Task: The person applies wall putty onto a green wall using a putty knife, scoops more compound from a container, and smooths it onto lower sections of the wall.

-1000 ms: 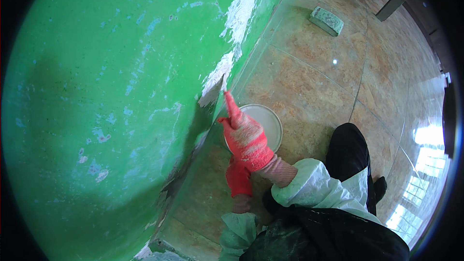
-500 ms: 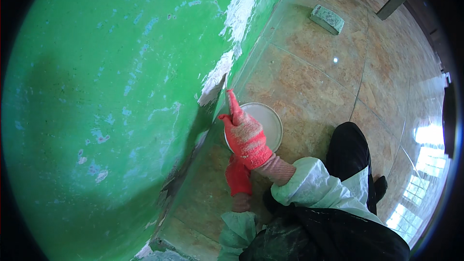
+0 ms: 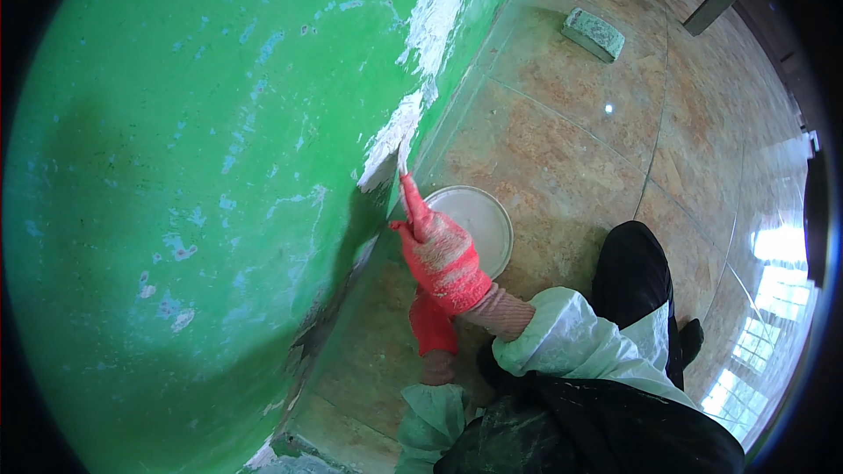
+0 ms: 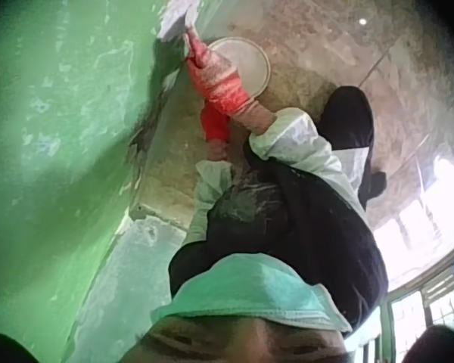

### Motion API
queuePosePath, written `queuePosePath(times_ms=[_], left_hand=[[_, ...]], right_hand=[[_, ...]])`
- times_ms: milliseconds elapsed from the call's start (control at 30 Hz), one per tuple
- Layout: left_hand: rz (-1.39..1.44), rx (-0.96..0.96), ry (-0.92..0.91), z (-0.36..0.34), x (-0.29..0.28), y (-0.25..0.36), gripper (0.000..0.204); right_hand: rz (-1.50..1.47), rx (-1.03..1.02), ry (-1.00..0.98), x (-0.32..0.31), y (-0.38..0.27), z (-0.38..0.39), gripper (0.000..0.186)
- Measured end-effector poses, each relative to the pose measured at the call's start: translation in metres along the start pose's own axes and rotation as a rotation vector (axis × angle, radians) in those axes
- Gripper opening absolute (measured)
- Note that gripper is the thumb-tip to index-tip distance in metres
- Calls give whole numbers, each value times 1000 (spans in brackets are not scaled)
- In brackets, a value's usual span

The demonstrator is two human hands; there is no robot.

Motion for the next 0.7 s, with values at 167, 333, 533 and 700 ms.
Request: queuePosePath(times_ms=[167,333,533,700], left_hand=[[-51,-129,-74,-4,2,-1,32],[119,-163,14,-9,-4,16,28],[60,-101,90,2,0,3,23],[59,-120,40,9,13,-8,25]], right_hand=[[-45,-71,-5,-9,-1,7,66],[120,32,92,-15,4,4,69],[-55,-48,49,17,-3,3,67],[-54,-124,16,12,7,6,69]])
Point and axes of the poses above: each hand's wrist, its own z-axis away from the middle knuckle, its own x-axis out of the palm, y = z × x, the point moved 2 cm from there along -z, towards the middle knuckle, and after that the axes turned 13 degrees about y, right-handed, at the moved point
